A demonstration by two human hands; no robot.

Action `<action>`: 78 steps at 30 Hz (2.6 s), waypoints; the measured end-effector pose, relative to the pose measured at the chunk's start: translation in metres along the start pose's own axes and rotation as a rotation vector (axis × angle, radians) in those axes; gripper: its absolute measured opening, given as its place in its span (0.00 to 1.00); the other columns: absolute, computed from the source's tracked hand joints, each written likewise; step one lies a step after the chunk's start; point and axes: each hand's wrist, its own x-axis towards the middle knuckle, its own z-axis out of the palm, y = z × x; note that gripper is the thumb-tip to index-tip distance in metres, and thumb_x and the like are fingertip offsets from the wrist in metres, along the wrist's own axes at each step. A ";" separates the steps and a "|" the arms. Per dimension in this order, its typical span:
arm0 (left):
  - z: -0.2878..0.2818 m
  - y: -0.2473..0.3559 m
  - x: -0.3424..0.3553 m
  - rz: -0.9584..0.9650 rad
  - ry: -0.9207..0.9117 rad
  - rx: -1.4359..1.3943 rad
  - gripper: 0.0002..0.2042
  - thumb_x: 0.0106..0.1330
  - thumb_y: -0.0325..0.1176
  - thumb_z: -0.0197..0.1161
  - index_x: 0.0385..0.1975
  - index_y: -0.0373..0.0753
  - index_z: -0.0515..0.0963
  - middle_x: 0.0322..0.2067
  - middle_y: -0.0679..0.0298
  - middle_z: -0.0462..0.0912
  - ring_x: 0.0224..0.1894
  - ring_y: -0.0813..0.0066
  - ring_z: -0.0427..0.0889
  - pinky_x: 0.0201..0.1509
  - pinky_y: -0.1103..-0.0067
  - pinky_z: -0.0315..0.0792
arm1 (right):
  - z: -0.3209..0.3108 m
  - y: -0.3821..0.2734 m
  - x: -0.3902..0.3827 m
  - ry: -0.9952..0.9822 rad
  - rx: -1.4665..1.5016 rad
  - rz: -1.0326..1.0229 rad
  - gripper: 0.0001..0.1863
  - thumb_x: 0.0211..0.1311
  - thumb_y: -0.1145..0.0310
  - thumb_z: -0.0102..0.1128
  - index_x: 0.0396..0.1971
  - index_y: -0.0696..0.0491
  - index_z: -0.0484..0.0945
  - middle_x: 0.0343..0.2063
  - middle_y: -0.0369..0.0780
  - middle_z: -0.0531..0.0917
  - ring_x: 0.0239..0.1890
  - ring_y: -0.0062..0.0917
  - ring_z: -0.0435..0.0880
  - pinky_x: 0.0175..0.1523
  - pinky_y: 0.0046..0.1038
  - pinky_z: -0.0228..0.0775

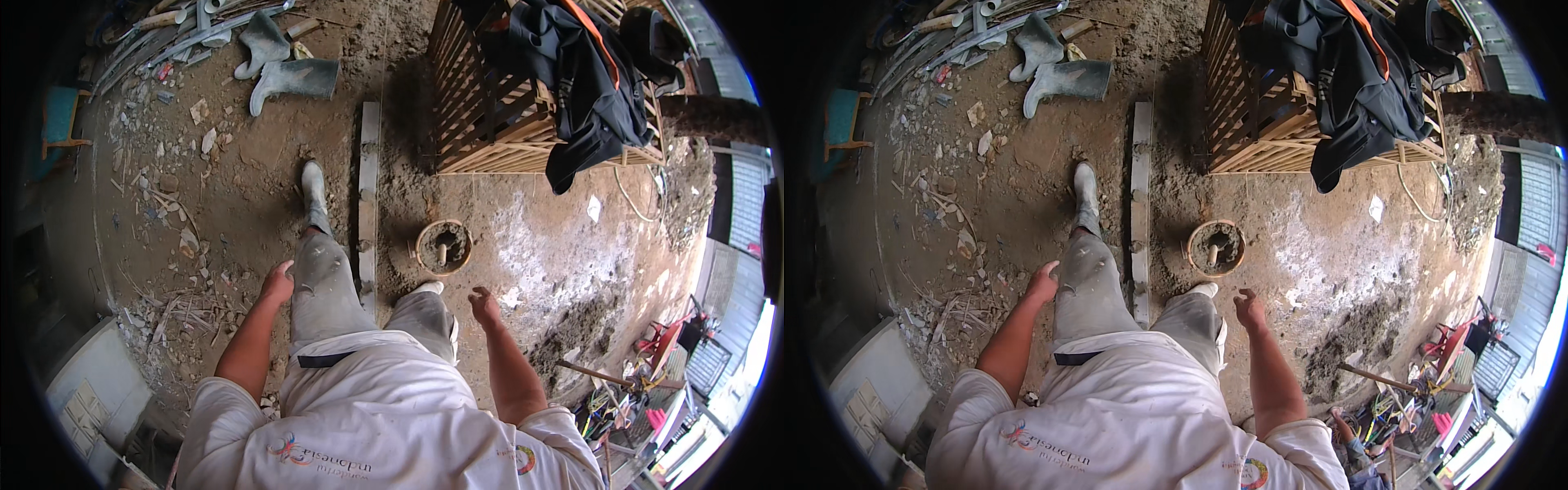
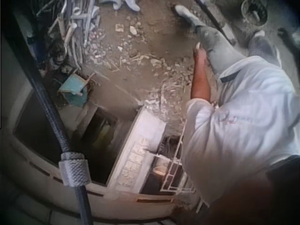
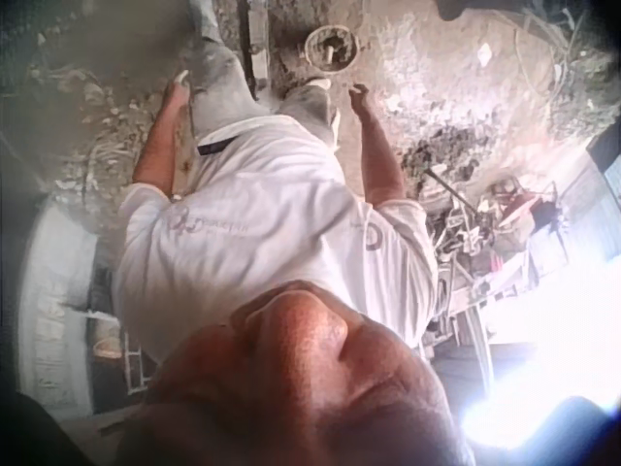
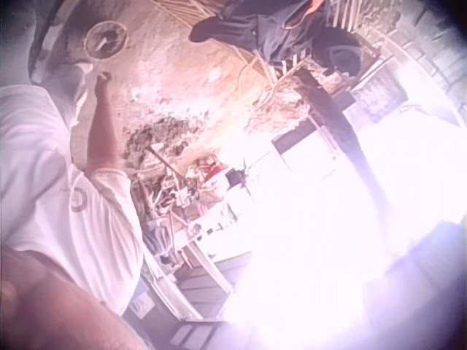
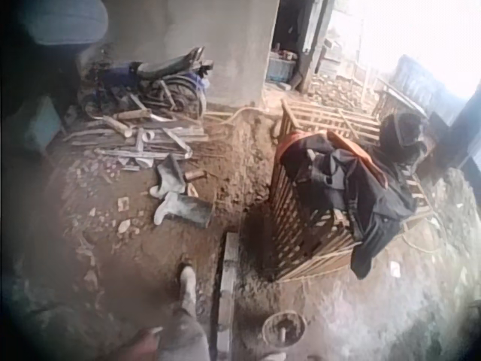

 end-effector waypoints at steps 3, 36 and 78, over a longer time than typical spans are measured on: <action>0.011 0.028 0.036 0.037 0.024 0.002 0.24 0.65 0.36 0.56 0.62 0.44 0.70 0.62 0.50 0.70 0.65 0.52 0.66 0.68 0.67 0.62 | 0.026 0.002 0.039 0.061 -0.042 0.073 0.24 0.59 0.58 0.61 0.54 0.52 0.75 0.38 0.52 0.85 0.45 0.44 0.83 0.50 0.38 0.74; 0.041 0.053 0.047 0.079 -0.054 0.527 0.27 0.61 0.49 0.59 0.59 0.43 0.73 0.67 0.52 0.62 0.69 0.52 0.57 0.68 0.57 0.56 | 0.170 0.005 0.200 0.290 1.614 0.438 0.13 0.69 0.59 0.54 0.27 0.49 0.69 0.17 0.31 0.62 0.19 0.19 0.63 0.25 0.26 0.63; -0.139 0.014 0.149 -0.030 -0.031 -0.027 0.25 0.58 0.48 0.66 0.52 0.40 0.78 0.58 0.53 0.74 0.63 0.57 0.69 0.66 0.68 0.65 | 0.241 -0.641 0.336 0.019 0.154 -0.035 0.17 0.65 0.62 0.53 0.48 0.56 0.72 0.41 0.51 0.80 0.48 0.46 0.79 0.53 0.43 0.69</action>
